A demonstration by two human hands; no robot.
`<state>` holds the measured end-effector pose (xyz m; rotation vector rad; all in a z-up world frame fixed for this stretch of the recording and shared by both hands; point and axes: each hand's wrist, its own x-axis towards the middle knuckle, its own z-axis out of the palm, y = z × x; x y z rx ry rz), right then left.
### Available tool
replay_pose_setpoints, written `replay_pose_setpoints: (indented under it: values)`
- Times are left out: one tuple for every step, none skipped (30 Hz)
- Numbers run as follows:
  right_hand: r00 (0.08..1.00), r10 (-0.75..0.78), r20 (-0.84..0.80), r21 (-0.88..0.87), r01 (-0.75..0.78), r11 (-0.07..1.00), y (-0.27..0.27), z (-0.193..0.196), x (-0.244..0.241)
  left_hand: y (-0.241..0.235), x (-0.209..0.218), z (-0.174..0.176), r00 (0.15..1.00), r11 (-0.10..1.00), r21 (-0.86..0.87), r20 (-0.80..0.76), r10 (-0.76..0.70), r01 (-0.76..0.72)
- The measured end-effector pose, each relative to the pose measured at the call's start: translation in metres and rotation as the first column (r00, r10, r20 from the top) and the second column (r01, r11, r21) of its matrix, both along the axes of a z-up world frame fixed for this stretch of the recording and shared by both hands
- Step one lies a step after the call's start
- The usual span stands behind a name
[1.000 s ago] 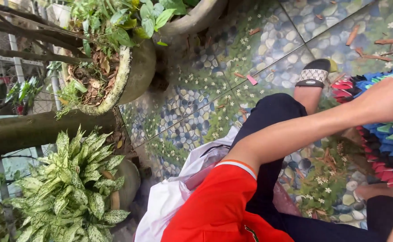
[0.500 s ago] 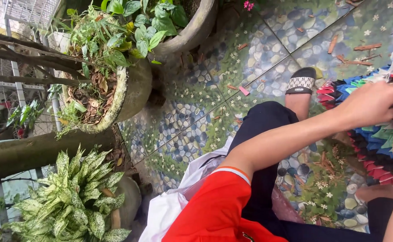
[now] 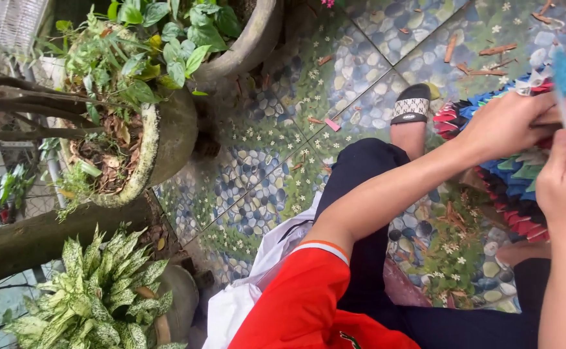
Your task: The person sands a small wooden piece using sandpaper. They hold the wood in one hand and rub the sandpaper over its surface, occasionally flipping the wood to sand different sides.
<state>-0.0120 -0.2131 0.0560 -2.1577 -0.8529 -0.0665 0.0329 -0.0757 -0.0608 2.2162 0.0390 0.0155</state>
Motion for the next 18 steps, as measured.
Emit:
replay_pose_setpoints:
  values:
    - [0.993,0.037,0.115,0.001,-0.037,0.999,0.001,0.0,-0.006,0.0,0.001,-0.011,0.998,0.999,0.017,-0.024,0.051,-0.051]
    - [0.971,0.074,0.227,-0.002,-0.076,0.997,0.002,-0.001,-0.011,0.0,0.002,-0.023,0.994,0.994,0.036,-0.047,0.102,-0.1]
    - [0.972,0.068,0.223,-0.02,-0.065,0.998,0.003,-0.003,-0.005,0.008,-0.001,-0.001,0.995,0.996,0.017,-0.052,0.09,-0.089]
    - [0.97,0.063,0.233,-0.03,-0.057,0.998,0.004,-0.005,0.002,0.016,-0.004,0.021,0.991,0.992,0.079,-0.085,0.107,-0.101]
    - [0.969,0.045,0.243,-0.055,-0.033,0.998,-0.002,-0.005,0.008,0.017,-0.005,0.042,0.987,0.988,0.127,-0.118,0.107,-0.092]
    - [0.971,0.027,0.239,-0.088,-0.006,0.996,-0.001,0.001,0.004,0.016,-0.01,0.045,0.989,0.993,0.094,-0.123,0.077,-0.065]
    - [0.989,-0.034,0.141,-0.093,0.047,0.995,0.001,0.006,0.003,0.016,-0.012,0.047,0.989,0.986,0.162,-0.138,0.048,-0.026]
    - [0.994,-0.099,0.043,-0.101,0.103,0.99,0.002,0.011,0.004,0.017,-0.013,0.048,0.988,0.973,0.229,-0.151,0.021,0.015]
    - [0.991,-0.126,0.045,-0.141,0.131,0.981,0.005,0.009,0.001,0.022,-0.011,0.046,0.988,0.981,0.189,-0.155,-0.014,0.043]
    - [0.996,-0.022,0.081,-0.064,0.028,0.998,0.008,0.005,-0.001,0.026,-0.009,0.042,0.994,0.982,0.189,-0.104,0.036,-0.016]
    - [0.99,0.073,0.118,0.011,-0.075,0.997,0.01,0.0,-0.007,0.03,-0.009,0.036,0.995,0.98,0.185,-0.06,0.083,-0.071]
    - [0.993,0.043,0.107,-0.028,-0.041,0.999,-0.005,-0.006,-0.001,0.02,-0.013,0.044,0.996,0.989,0.147,-0.071,0.046,-0.035]
    - [0.991,-0.126,-0.035,0.0,0.126,0.992,-0.013,-0.015,0.006,0.022,-0.017,0.052,0.999,0.993,0.116,0.038,-0.025,0.02]
    - [0.941,-0.29,-0.174,0.007,0.295,0.955,-0.021,-0.024,0.012,0.024,-0.02,0.061,0.985,0.993,0.088,0.149,-0.091,0.078]
    - [0.937,-0.303,-0.172,-0.004,0.307,0.952,-0.016,-0.019,0.006,0.024,-0.018,0.065,0.984,0.993,0.076,0.149,-0.101,0.09]
    - [0.963,-0.242,-0.118,0.019,0.246,0.969,-0.01,-0.015,0.0,0.025,-0.016,0.069,0.989,0.996,0.066,0.134,-0.07,0.062]
    - [0.981,-0.178,-0.072,0.036,0.181,0.983,-0.004,-0.011,-0.008,0.027,-0.017,0.072,0.993,0.998,0.057,0.11,-0.038,0.032]
    - [0.979,-0.189,-0.077,0.023,0.191,0.981,-0.008,-0.009,-0.006,0.026,-0.016,0.07,0.994,0.998,0.045,0.102,-0.048,0.043]
